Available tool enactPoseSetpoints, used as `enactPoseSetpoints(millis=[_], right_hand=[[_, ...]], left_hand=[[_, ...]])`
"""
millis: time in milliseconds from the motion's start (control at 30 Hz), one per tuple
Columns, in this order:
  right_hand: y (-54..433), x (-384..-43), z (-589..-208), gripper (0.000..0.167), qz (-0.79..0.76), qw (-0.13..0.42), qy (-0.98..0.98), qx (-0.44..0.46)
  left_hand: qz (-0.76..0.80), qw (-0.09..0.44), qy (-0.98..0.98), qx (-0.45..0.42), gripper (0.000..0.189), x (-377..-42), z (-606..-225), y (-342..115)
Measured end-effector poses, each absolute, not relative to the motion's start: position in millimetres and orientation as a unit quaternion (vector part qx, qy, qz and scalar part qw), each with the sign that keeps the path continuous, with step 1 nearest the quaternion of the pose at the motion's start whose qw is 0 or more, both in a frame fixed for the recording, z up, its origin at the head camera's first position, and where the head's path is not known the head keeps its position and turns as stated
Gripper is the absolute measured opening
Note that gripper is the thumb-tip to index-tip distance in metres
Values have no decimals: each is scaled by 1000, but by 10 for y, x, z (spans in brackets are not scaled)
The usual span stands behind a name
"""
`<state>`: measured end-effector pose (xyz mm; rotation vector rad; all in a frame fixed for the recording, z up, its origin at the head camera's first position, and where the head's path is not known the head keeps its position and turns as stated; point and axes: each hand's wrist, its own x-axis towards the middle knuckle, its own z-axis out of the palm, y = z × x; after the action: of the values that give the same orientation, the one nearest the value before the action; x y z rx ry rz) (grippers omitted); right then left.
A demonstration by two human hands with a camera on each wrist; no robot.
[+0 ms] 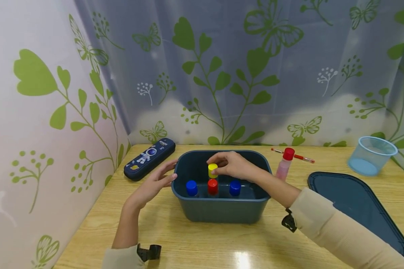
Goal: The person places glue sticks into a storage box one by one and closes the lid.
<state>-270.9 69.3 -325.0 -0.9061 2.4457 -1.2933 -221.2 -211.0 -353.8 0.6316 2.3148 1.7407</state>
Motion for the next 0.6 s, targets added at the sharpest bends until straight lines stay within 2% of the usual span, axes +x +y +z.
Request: enactPoseSetpoints(millis=[267,600], right_hand=[[859,-2660,-3098,31,-495,104,808,-302],[1462,-2514,-2857,34,-487,44,839,-239]], left_hand=[[586,90,778,209,53,-2204,-3526,-2102],[585,92,778,209,53,-2208,-3530,-2104]])
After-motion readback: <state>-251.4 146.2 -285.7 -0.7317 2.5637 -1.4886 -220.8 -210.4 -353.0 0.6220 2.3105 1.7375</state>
